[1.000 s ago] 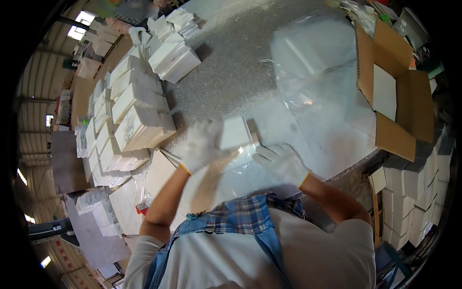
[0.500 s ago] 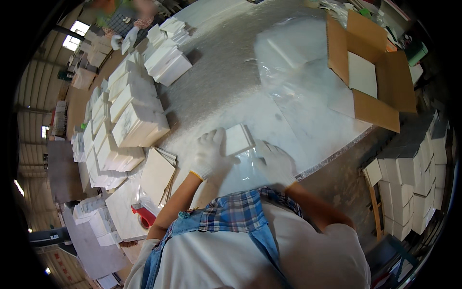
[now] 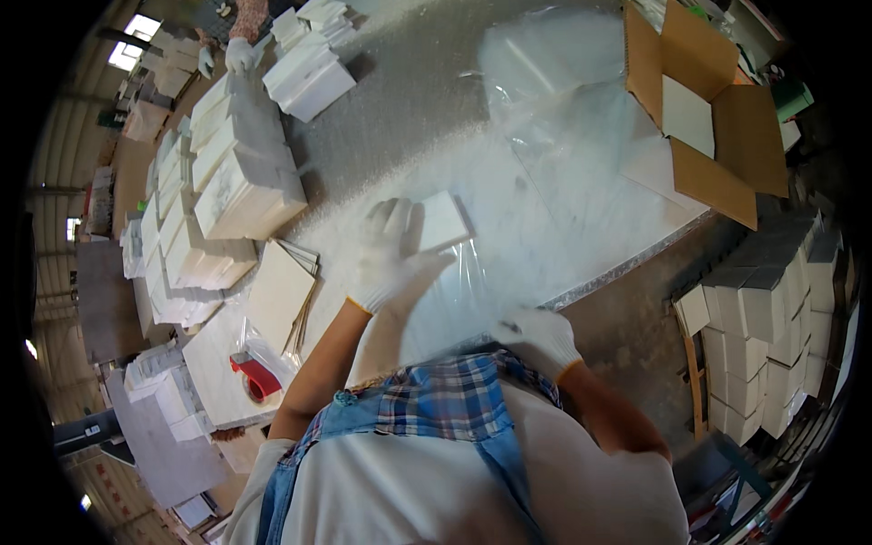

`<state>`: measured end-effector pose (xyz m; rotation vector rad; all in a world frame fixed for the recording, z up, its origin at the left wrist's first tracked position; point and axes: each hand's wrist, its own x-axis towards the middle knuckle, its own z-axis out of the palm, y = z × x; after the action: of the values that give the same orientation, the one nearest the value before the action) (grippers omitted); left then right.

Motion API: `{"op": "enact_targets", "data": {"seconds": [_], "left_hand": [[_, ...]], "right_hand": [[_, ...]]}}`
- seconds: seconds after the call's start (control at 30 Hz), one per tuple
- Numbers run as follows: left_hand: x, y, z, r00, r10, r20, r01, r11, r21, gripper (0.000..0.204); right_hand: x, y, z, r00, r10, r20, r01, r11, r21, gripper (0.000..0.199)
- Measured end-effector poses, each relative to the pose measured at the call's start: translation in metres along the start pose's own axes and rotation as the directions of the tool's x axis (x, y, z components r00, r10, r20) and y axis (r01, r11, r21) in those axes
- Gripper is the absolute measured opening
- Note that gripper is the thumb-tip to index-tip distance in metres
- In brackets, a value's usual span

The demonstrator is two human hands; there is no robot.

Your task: The person wraps individual white rectangular tiles in clear plastic film and places them into a cardboard box. The person repeats this process for multiple tiles, stacking the wrapped tiles inside the box.

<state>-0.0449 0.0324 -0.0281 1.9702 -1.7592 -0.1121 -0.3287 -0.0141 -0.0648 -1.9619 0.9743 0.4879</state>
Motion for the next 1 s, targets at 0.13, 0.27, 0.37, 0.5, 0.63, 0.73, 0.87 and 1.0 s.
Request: {"op": "enact_targets", "data": {"seconds": [0.13, 0.27, 0.37, 0.5, 0.63, 0.73, 0.87, 1.0], "left_hand": [[-0.033, -0.011, -0.011, 0.964, 0.198, -0.178, -0.197, 0.98, 0.021, 0.031], [-0.092, -0.006, 0.002, 0.992, 0.081, -0.095, -0.073, 0.993, 0.092, 0.025], [-0.105, 0.004, 0.0, 0.995, 0.097, 0.012, -0.097, 0.989, 0.112, 0.025], [-0.099, 0.019, -0.008, 0.995, 0.099, 0.012, -0.1, 0.982, 0.163, 0.023], [-0.089, 0.026, -0.015, 0.985, 0.137, -0.106, -0.107, 0.962, 0.251, 0.026], [-0.086, 0.019, -0.026, 0.984, 0.179, -0.017, -0.165, 0.936, 0.312, 0.031], [-0.069, 0.029, -0.041, 0.993, 0.111, -0.045, -0.102, 0.98, 0.171, 0.036], [-0.07, -0.013, 0.006, 0.944, 0.078, -0.322, -0.042, 0.992, 0.116, 0.038]], "right_hand": [[-0.024, 0.042, 0.048, 0.997, 0.069, 0.018, -0.067, 0.995, -0.069, 0.058], [0.016, 0.076, 0.096, 0.99, 0.1, -0.104, -0.032, 0.854, 0.52, 0.064], [0.033, 0.06, 0.083, 0.957, -0.09, 0.275, -0.163, 0.617, 0.77, 0.061], [0.047, 0.087, 0.132, 0.959, -0.218, 0.184, -0.007, 0.628, 0.778, 0.04], [0.002, 0.045, 0.062, 0.88, -0.414, 0.233, -0.011, 0.472, 0.882, 0.032], [-0.003, 0.021, 0.022, 0.789, -0.593, 0.158, 0.164, 0.452, 0.877, 0.033], [-0.006, -0.024, -0.03, 0.796, -0.554, 0.244, 0.167, 0.588, 0.791, 0.023], [0.005, -0.061, -0.071, 0.823, -0.53, 0.205, 0.194, 0.6, 0.777, 0.019]]}}
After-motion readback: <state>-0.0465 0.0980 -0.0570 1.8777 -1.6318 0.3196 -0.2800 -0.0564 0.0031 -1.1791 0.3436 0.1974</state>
